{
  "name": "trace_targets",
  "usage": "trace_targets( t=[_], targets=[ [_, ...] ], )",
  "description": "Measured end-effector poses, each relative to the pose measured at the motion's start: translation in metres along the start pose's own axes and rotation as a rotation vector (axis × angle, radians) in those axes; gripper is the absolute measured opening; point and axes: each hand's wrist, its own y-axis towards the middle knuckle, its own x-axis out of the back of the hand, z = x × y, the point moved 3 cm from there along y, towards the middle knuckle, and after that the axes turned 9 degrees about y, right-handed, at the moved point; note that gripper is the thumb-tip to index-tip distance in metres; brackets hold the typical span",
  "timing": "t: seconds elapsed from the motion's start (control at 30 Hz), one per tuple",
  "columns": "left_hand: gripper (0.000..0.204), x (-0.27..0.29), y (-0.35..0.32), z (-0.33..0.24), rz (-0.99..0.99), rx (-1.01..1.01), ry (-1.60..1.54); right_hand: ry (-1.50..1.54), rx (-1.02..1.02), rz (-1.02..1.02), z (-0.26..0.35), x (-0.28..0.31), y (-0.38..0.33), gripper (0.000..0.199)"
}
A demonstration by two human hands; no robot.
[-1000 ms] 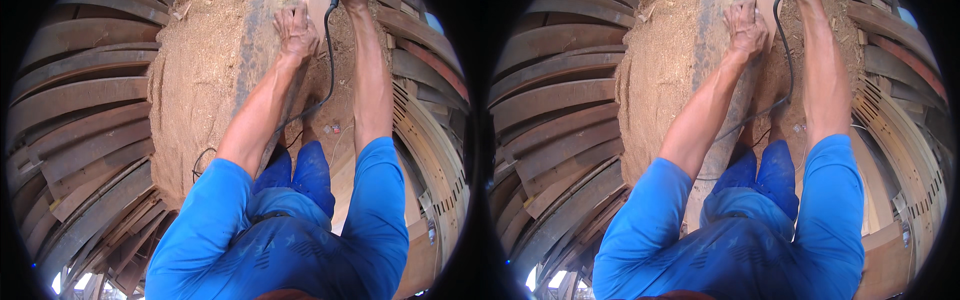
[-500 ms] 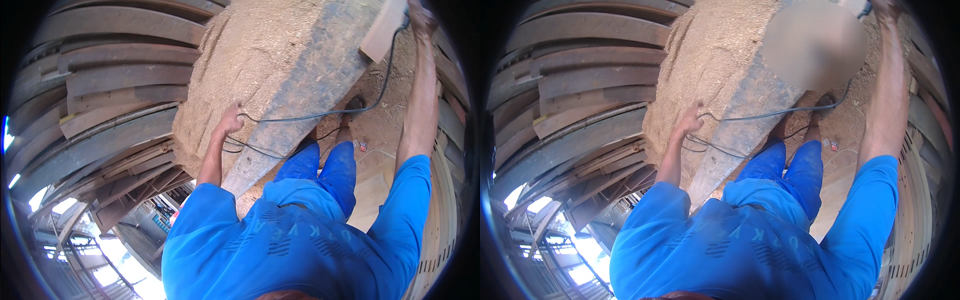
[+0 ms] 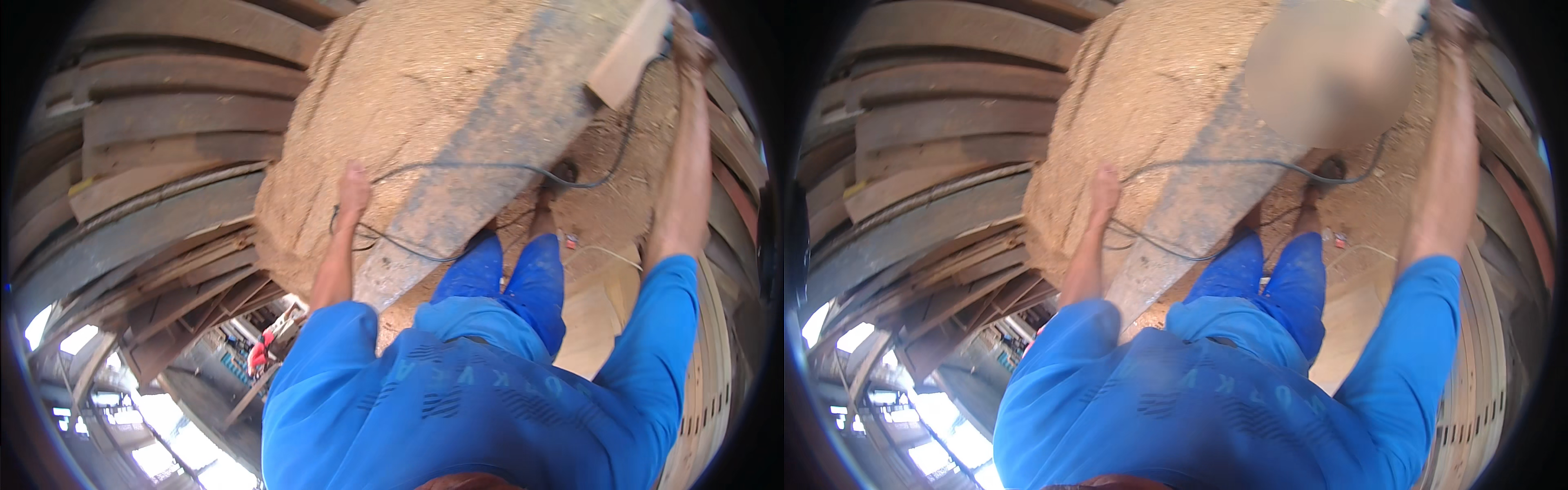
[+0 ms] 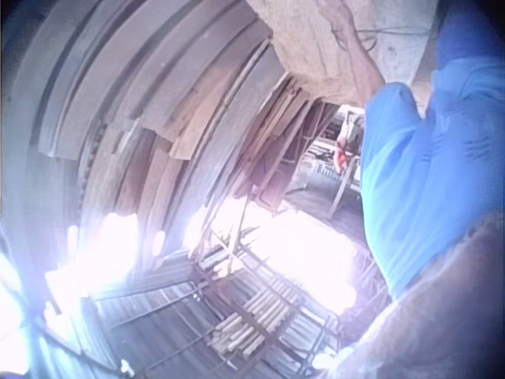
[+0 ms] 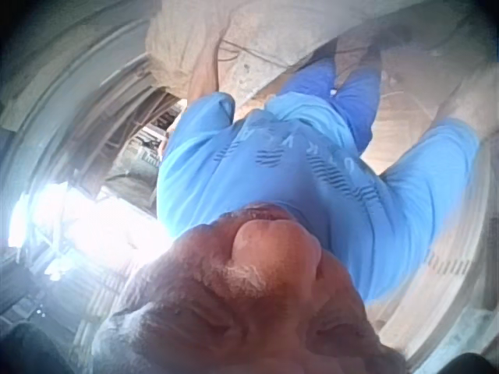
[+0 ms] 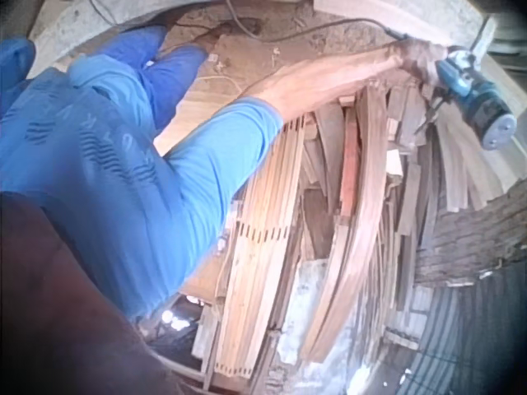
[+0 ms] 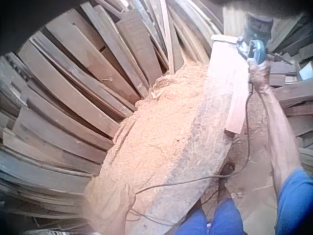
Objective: The person uses a handheld electric router to shape the edges of a wooden plank on a workbench. They guide the tool along the wood, then lift it and move the plank to continue routing another section.
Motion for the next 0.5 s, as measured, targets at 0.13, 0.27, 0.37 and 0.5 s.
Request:
trace_targets(
  t=[0.13, 0.27, 0.37, 0.5],
  targets=[
    [0.020, 0.045, -0.020, -0.074, -0.001, -0.176, -0.272, 0.022, 0.004, -0.024, 0.011, 0.001, 0.002, 0.036],
    [0.010, 0.022, -0.111, -0.259, 0.489, -0.108, -0.902, 0.039, 0.001, -0.045, 0.017, 0.007, 0.005, 0.036],
    [0.009, -0.044, -0.208, -0.406, 0.536, -0.419, -1.034, 0.037, 0.009, -0.067, 0.019, 0.013, 0.012, 0.036],
    [0.024, -0.040, -0.291, -0.472, 0.898, -0.661, -0.960, 0.039, 0.020, -0.062, 0.015, 0.008, 0.017, 0.037]
  ],
)
